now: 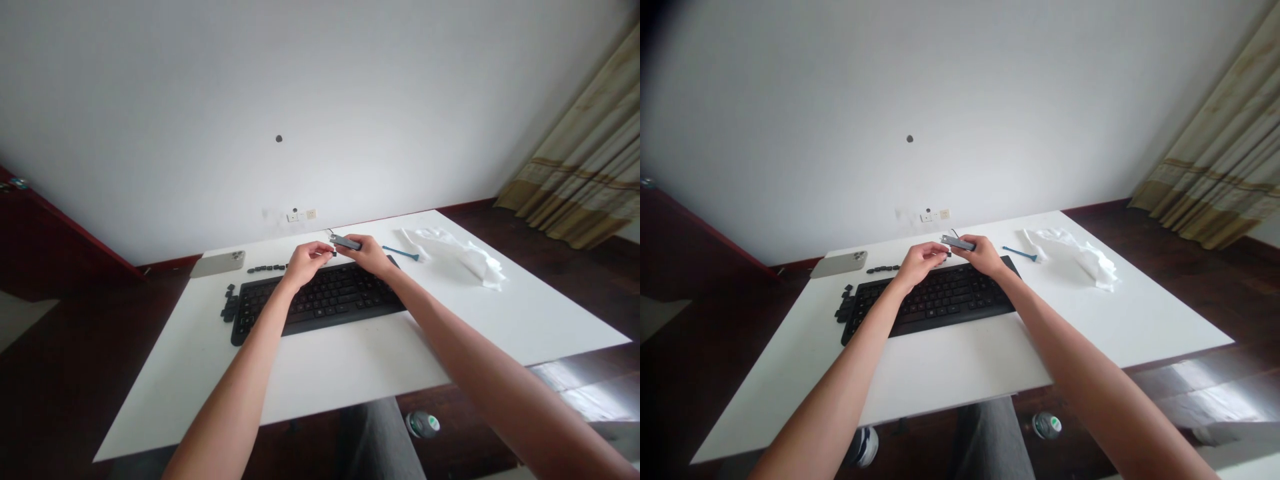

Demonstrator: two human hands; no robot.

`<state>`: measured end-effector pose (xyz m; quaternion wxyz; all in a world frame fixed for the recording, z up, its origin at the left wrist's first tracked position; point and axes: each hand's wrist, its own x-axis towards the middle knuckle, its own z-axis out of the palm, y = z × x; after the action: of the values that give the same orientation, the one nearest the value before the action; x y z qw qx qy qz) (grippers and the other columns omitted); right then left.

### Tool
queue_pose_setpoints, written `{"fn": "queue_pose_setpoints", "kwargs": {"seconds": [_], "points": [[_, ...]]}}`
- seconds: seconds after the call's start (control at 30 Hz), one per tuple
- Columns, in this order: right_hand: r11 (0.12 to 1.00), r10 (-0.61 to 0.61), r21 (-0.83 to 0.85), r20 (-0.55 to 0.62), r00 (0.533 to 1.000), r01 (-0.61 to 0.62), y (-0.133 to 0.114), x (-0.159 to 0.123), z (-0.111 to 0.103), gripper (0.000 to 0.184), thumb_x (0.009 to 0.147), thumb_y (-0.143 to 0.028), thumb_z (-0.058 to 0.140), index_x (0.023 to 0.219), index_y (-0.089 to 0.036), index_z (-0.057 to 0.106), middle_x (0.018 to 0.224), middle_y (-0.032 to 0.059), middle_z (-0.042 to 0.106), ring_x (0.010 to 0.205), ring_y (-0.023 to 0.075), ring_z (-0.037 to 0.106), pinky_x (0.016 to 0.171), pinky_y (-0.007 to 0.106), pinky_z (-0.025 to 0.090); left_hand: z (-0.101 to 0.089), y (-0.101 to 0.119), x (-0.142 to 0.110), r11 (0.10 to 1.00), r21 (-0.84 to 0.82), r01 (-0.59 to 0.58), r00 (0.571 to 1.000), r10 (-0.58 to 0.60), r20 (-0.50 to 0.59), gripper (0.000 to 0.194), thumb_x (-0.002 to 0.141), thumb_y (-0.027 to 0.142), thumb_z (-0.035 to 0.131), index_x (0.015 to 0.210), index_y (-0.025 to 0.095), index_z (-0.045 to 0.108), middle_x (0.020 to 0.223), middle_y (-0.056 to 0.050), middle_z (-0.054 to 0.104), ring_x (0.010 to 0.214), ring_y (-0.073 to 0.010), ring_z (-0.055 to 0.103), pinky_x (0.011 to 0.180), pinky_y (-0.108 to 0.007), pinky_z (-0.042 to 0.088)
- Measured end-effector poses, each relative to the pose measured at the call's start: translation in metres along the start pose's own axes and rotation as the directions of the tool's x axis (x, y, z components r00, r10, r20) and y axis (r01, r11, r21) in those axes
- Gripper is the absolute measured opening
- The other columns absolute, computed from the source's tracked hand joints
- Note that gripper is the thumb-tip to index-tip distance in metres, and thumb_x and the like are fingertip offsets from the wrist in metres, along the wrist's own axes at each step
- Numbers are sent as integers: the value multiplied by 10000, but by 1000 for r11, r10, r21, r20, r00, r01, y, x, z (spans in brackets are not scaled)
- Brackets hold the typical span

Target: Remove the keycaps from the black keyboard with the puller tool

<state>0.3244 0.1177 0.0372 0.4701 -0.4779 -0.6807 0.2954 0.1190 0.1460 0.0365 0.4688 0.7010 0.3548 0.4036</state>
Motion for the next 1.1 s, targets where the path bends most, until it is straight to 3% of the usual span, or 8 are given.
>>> {"fn": "queue_pose_setpoints", "kwargs": {"seconds": [0.17,0.33,0.43,0.53,0.67,0.77,0.97,1.1], "points": [[997,26,-79,20,999,-24,2,3,-13,381,815,-525,726,992,-189,753,886,18,743,825,202,640,766,300,461,2,4,0,1000,16,0,1000,0,13,203,810,309,738,947,160,765,908,-67,749,758,-153,649,730,-281,516],[914,131,-374,-98,986,-159,12,2,-42,375,851,-570,686,1024,-244,757,988,52,771,899,228,679,801,319,479,-9,13,-24,993,113,21,1000,-20,-6,179,859,321,711,949,174,756,938,-74,763,820,-178,682,800,-307,536],[777,191,-578,-162,968,-250,22,1,-57,325,921,-518,604,996,-244,761,968,81,770,897,250,685,785,330,474,-30,17,-47,992,126,25,999,-28,21,193,889,355,695,968,188,751,961,-72,763,871,-192,699,842,-320,545],[672,253,-682,-157,955,-290,33,0,-64,293,930,-440,595,1034,-228,768,1015,106,771,971,273,692,819,338,473,-69,14,-57,984,170,51,999,-49,-14,219,884,384,709,984,194,751,984,-76,764,912,-206,705,871,-330,545],[621,305,-720,-140,942,-308,42,-1,-65,316,932,-408,574,1088,-225,779,1020,113,780,982,288,705,837,352,482,-127,-1,-43,975,188,121,985,-93,-147,329,817,431,767,1027,179,735,1012,-99,761,921,-228,701,808,-326,548],[621,267,-744,-99,959,-249,42,-2,-64,345,932,-398,550,1079,-206,795,1010,135,788,969,316,711,844,387,491,-157,-16,-24,976,172,131,972,-92,-216,355,813,432,749,1049,168,722,986,-99,753,873,-212,690,771,-314,536],[612,299,-735,-126,946,-292,42,-6,-68,334,894,-437,590,1029,-235,819,928,122,798,919,335,732,804,415,516,-171,-46,-15,978,182,102,967,-55,-247,340,809,422,724,1021,157,711,980,-104,756,909,-217,694,773,-305,527],[636,132,-736,-195,972,-234,17,8,-51,312,887,-395,613,1045,-199,797,1087,141,781,1044,344,709,915,447,520,-170,-51,-25,984,138,116,972,-84,-219,298,813,410,742,984,168,702,949,-94,760,872,-208,699,779,-311,526]]}}
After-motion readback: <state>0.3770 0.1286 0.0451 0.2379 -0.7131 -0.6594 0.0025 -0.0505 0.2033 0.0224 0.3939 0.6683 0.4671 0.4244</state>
